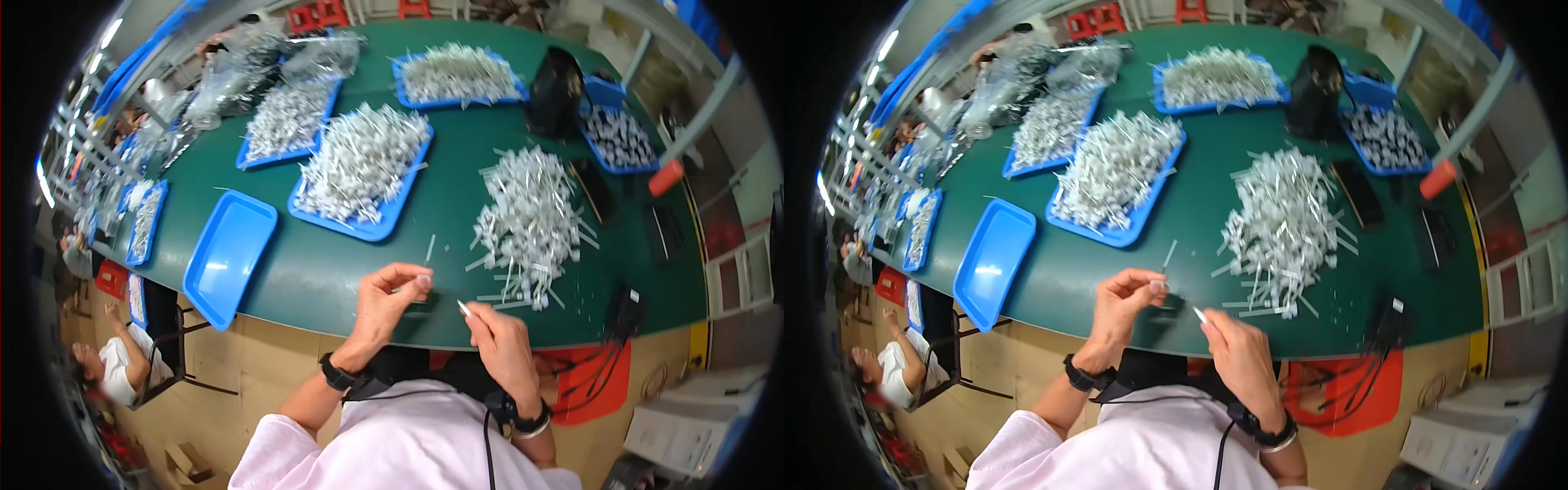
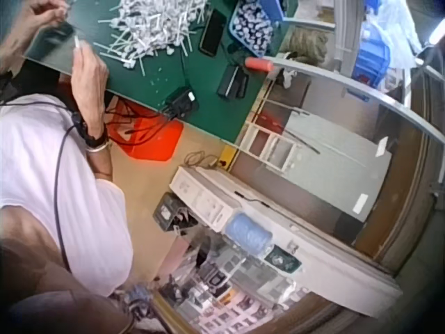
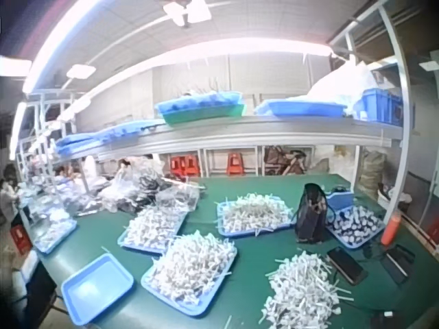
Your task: Assembling small white plastic components at a factory workbench.
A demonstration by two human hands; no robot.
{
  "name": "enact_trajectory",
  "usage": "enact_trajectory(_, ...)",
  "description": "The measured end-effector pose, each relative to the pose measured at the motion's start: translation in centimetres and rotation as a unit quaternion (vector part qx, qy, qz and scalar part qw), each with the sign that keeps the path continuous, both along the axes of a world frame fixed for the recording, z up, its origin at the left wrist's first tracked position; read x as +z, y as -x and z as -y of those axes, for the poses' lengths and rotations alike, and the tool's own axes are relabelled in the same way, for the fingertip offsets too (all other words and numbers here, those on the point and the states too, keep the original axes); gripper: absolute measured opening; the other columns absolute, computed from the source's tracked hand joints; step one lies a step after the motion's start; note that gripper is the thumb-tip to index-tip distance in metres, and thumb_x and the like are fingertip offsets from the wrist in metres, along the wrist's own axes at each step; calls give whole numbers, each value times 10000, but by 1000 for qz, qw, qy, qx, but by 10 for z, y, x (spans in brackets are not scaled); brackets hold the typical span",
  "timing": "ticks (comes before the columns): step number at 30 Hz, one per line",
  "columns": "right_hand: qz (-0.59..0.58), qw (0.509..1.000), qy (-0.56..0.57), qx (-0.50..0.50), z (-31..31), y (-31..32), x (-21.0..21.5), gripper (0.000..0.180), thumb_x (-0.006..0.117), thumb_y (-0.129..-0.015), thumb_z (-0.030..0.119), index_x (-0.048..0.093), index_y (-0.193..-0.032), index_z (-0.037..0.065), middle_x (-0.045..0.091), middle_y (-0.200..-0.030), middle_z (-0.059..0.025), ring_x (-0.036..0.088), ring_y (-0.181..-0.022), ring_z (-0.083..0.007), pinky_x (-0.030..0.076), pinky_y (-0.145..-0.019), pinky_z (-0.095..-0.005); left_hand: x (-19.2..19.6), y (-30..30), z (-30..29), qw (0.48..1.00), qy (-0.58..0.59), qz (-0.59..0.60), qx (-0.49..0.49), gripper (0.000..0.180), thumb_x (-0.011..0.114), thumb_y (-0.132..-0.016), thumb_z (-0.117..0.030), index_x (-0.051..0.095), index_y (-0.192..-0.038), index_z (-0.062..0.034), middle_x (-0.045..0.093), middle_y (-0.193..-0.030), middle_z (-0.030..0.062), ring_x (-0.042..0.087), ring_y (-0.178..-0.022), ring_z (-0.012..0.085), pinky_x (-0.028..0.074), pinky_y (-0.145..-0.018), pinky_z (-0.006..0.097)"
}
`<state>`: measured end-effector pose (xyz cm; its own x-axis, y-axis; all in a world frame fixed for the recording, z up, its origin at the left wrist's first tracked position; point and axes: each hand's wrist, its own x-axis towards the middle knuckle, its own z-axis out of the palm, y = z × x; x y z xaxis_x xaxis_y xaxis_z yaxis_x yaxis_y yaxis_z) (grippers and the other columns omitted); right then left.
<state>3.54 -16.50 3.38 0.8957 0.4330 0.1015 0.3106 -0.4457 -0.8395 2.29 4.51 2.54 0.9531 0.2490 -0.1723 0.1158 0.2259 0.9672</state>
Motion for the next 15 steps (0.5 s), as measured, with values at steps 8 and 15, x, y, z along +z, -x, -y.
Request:
enact_trajectory(8,-7,999,-3,-43,21,11,6,155,607,-955,118,637,-1065,13,628,-745,-154,620,-646,-343,452,-576,-418,40,-132,-131,751,-590,220,200,127,743,-826,-165,775,-939,-118,707,-972,77,607,-876,271,478,-794,373)
enact_trajectory(15,-4,993,-25,-114,54,33,8,157,595,-962,96,633,-1082,2,628,-743,-141,616,-606,-288,464,-565,-381,37,-155,-123,694,-650,244,191,338,774,-768,-131,723,-1102,-122,691,-1086,93,564,-1042,334,423,-958,426)
